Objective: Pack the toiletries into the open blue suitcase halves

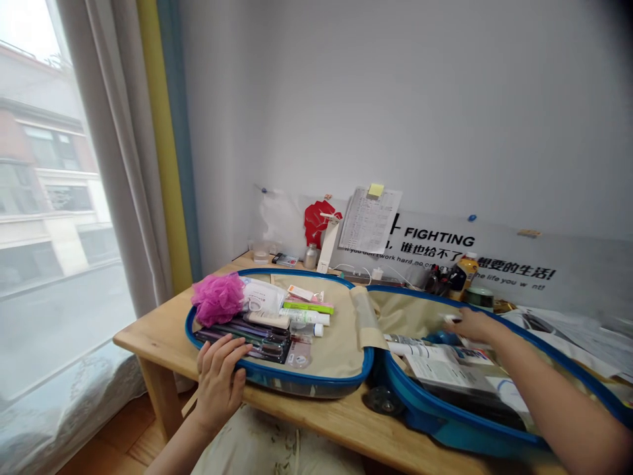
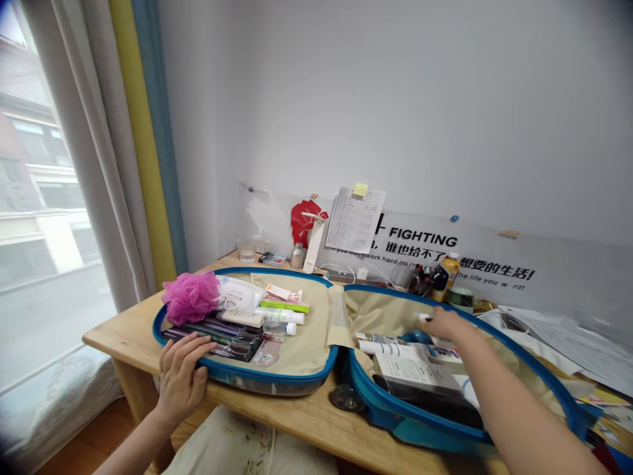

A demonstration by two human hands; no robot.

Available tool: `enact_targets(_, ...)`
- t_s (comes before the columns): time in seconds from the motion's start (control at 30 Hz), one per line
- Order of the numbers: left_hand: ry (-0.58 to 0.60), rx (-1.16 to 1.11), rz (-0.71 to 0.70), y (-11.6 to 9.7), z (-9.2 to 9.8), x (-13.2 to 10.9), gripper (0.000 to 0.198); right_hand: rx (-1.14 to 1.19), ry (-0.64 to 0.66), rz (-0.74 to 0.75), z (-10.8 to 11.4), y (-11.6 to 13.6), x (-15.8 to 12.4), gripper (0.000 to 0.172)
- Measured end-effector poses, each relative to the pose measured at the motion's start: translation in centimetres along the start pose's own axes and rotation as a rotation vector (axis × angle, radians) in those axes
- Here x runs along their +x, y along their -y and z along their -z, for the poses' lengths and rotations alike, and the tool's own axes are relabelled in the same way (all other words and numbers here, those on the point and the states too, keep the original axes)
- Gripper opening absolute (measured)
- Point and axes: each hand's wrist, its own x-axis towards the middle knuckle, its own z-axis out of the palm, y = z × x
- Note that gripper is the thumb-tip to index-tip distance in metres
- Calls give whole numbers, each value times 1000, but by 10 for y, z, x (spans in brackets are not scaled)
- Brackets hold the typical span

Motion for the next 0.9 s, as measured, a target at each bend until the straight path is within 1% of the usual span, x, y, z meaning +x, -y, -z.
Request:
enact_targets(0.03,-2,1,-5,-1,0,1,31,19,19,34,4,14,0,33)
enact_targets(0.1,-3,3,-7,-1,1,2,31,65,112,117,10,48,-6,45)
enact_targets(0.2,8,5,6,-2,1,1,31,180,241,341,13,112,-29,57)
enact_targets(0.27,10,1,13,-1,1,-1,31,252,354,519,8,158,-50,61)
enact_targets(0.3,10,0,15,-1,1,-1,31,303,456,682,4,180,-60,66)
enact_targets(0.33,8,0,16,-1,0,-2,31,324,508,763,-1,201,-70,68)
enact_targets(0.43,12,10,14,-1,0,-2,31,342,626,890,-24,256,-92,69)
enact_targets(0.53,17,14,17,-1,0,-1,31,355,721,947,-49,298,-105,68)
enact_targets(0.63,21,9,29,-2,0,0,28,383,763,955,-64,325,-113,61)
enact_targets(0.7,19,6,36,-3,1,0,27,414,774,954,-68,335,-117,54)
enact_targets(0.8,5,-2,33,-5,1,2,27,461,775,952,-69,336,-119,49)
enact_targets(0.9,-10,-8,22,-5,1,3,28,467,788,939,-70,327,-118,48)
